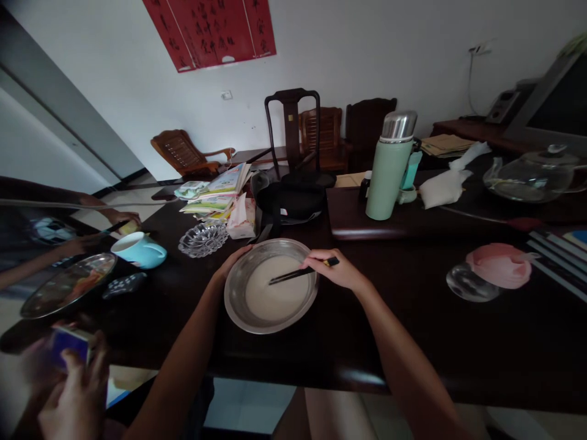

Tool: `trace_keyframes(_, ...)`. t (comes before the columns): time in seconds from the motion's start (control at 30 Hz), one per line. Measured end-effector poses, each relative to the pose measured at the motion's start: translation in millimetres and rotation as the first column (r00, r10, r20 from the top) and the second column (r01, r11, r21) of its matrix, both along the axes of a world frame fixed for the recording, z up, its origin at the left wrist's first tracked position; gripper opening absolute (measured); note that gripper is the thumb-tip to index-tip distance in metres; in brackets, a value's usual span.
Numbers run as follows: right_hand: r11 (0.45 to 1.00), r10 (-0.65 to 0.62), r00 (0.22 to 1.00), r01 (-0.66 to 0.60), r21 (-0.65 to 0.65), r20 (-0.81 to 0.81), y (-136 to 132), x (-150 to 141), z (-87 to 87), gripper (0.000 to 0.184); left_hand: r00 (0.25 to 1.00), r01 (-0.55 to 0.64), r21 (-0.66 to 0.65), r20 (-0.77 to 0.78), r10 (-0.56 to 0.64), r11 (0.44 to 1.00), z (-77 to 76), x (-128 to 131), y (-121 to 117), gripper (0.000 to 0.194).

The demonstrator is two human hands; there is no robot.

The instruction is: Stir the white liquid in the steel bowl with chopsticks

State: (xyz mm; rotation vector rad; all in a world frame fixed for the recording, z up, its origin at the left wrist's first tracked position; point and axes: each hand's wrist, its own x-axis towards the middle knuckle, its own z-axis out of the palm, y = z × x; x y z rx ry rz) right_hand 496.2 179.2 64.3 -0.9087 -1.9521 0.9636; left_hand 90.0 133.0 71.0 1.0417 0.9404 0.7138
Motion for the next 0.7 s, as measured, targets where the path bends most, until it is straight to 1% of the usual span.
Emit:
trace_keyframes(0.03, 0.999, -0.036, 0.999, 0.036, 0.016, 0.002, 0.8, 3.1, 0.4, 0.031, 1.0, 0.007, 0.002, 0.001, -0.007, 1.0, -1.0, -10.8, -7.6, 0.065)
trace_keyframes(0.07, 0.997, -0.069, 0.998, 0.069, 0.026, -0.005, 1.4, 7.4, 1.0, 0.031, 1.0, 0.02, 0.016, 0.002, -0.02, 1.0, -5.1, -23.2, -18.2, 0.066)
trace_keyframes(0.1, 0.995, -0.093, 0.995, 0.093, 0.024, -0.023, 1.7, 11.8, 1.8, 0.032, 1.0, 0.029, 0.047, 0.003, -0.029, 0.998, -12.3, -36.5, -31.2, 0.066)
trace_keyframes(0.13, 0.995, -0.101, 0.994, 0.102, 0.01, -0.047, 1.5, 15.4, 2.7, 0.032, 1.0, 0.01, 0.119, 0.013, -0.011, 0.993, -22.3, -50.1, -45.7, 0.063)
trace_keyframes(0.17, 0.996, -0.094, 0.993, 0.093, -0.013, -0.075, 0.8, 17.6, 3.5, 0.033, 0.996, -0.074, 0.241, 0.057, 0.062, 0.968, -34.2, -63.0, -60.3, 0.057)
trace_keyframes(0.2, 0.997, -0.072, 0.992, 0.068, -0.04, -0.1, -0.2, 17.8, 4.3, 0.034, 0.968, -0.244, 0.383, 0.153, 0.199, 0.891, -46.8, -74.7, -73.8, 0.049)
trace_keyframes(0.23, 0.998, -0.04, 0.993, 0.033, -0.061, -0.115, -1.5, 16.2, 4.8, 0.034, 0.9, -0.433, 0.469, 0.267, 0.344, 0.77, -59.2, -84.7, -85.1, 0.042)
trace_keyframes(0.27, 0.997, -0.004, 0.994, -0.004, -0.071, -0.112, -2.7, 12.9, 5.3, 0.034, 0.86, -0.51, 0.467, 0.29, 0.419, 0.723, -70.2, -92.9, -93.8, 0.041)
trace_keyframes(0.3, 0.997, 0.028, 0.995, -0.034, -0.067, -0.093, -3.7, 8.8, 5.5, 0.034, 0.828, -0.561, 0.455, 0.311, 0.467, 0.691, -79.3, -99.1, -99.7, 0.041)
trace_keyframes(0.33, 0.997, 0.047, 0.997, -0.051, -0.054, -0.063, -4.3, 4.8, 5.6, 0.034, 0.817, -0.577, 0.439, 0.321, 0.48, 0.689, -86.2, -103.7, -103.2, 0.04)
trace_keyframes(0.4, 0.999, 0.034, 0.999, -0.034, -0.016, -0.004, -3.8, 0.1, 5.2, 0.032, 0.853, -0.519, 0.411, 0.314, 0.418, 0.75, -93.8, -108.7, -105.5, 0.039)
trace_keyframes(0.47, 0.999, -0.034, 0.999, 0.033, 0.021, 0.017, -2.0, 2.6, 4.2, 0.031, 0.897, -0.43, 0.397, 0.294, 0.331, 0.811, -95.6, -110.2, -106.0, 0.039)
trace_keyframes(0.5, 0.997, -0.073, 0.997, 0.073, 0.027, 0.007, -1.0, 6.1, 3.8, 0.031, 0.911, -0.395, 0.39, 0.281, 0.301, 0.832, -95.3, -110.2, -106.6, 0.041)
trace_keyframes(0.53, 0.994, -0.104, 0.995, 0.104, 0.021, -0.012, -0.2, 10.1, 3.4, 0.031, 0.913, -0.394, 0.386, 0.266, 0.308, 0.834, -94.6, -109.8, -107.7, 0.042)
trace_keyframes(0.6, 0.993, -0.122, 0.991, 0.121, -0.017, -0.062, 0.2, 16.4, 3.2, 0.033, 0.882, -0.47, 0.403, 0.25, 0.399, 0.785, -92.4, -108.2, -110.8, 0.041)
trace_keyframes(0.7, 0.998, -0.029, 0.996, 0.024, -0.066, -0.079, -2.1, 13.6, 3.5, 0.034, 0.794, -0.602, 0.442, 0.242, 0.558, 0.665, -88.2, -104.1, -115.4, 0.039)
